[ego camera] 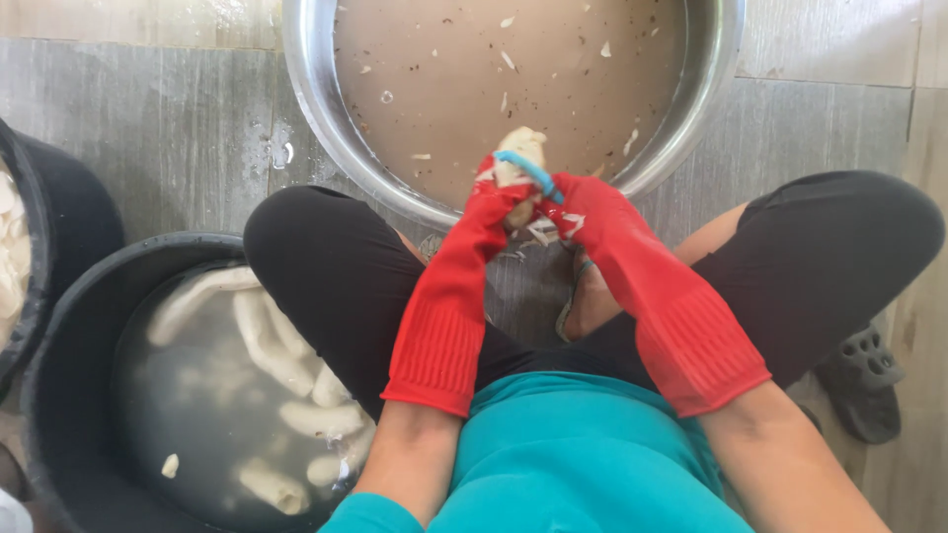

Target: The person sits cross-legged on the floor and uses a blue peeler to peel a white root vegetable over a large metal basin. The peels fall into the basin, and the person occasionally dips the vegetable into a nearby black bucket of water.

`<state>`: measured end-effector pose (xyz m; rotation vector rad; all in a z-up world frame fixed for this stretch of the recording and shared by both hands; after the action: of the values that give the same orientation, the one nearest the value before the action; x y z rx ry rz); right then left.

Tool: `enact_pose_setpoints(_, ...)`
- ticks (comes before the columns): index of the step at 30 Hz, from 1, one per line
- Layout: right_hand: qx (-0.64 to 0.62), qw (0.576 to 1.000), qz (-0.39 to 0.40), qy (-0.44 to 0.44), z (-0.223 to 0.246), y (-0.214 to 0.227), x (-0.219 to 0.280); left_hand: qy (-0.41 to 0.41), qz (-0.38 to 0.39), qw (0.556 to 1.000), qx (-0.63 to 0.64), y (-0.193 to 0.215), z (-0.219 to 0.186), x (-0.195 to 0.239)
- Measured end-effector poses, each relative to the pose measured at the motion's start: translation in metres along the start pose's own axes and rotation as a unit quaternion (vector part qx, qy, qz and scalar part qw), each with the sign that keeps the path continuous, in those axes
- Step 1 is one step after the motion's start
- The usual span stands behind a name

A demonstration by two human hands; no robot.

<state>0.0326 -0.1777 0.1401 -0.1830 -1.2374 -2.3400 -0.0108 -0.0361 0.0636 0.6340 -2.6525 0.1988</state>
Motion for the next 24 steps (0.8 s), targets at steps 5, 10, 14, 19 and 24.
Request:
enact_pose_setpoints(5,-0.071,0.994,0.012,-0.076,-0.005,0.018,-0.008,0.12,-0.002,0.969,0.218,0.003,0.009,0.001)
enact_pose_setpoints(10,-0.049,0.994,-0.001,-0.096,-0.004,0.033,-0.022,0.119,0.036,0.981,0.152,0.005,0.003,-0.011)
enact_pose_setpoints(14,0.048,0.998,0.004,-0.042,-0.018,0.004,-0.019,0.103,0.038,0.989,0.1,0.008,0.029,-0.029)
enact_pose_setpoints(19,0.055,0.998,-0.008,-0.006,-0.019,-0.014,-0.013,-0.055,0.063,0.992,-0.095,0.016,0.035,-0.02)
enact_pose_setpoints(24,0.009,0.996,-0.001,-0.087,-0.025,0.015,-0.026,-0.099,0.072,0.989,-0.08,0.016,0.009,-0.019)
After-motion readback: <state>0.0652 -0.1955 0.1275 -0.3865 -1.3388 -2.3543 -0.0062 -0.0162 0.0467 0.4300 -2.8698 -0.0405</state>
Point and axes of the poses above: each hand's wrist, its own x-axis away from the middle knuckle, its own y-axis out of the back of the hand, z = x × y, the point moved 3 cm from there along -x, towards the middle knuckle, and after that the axes turned 7 degrees about -z, right-handed, at the moved point
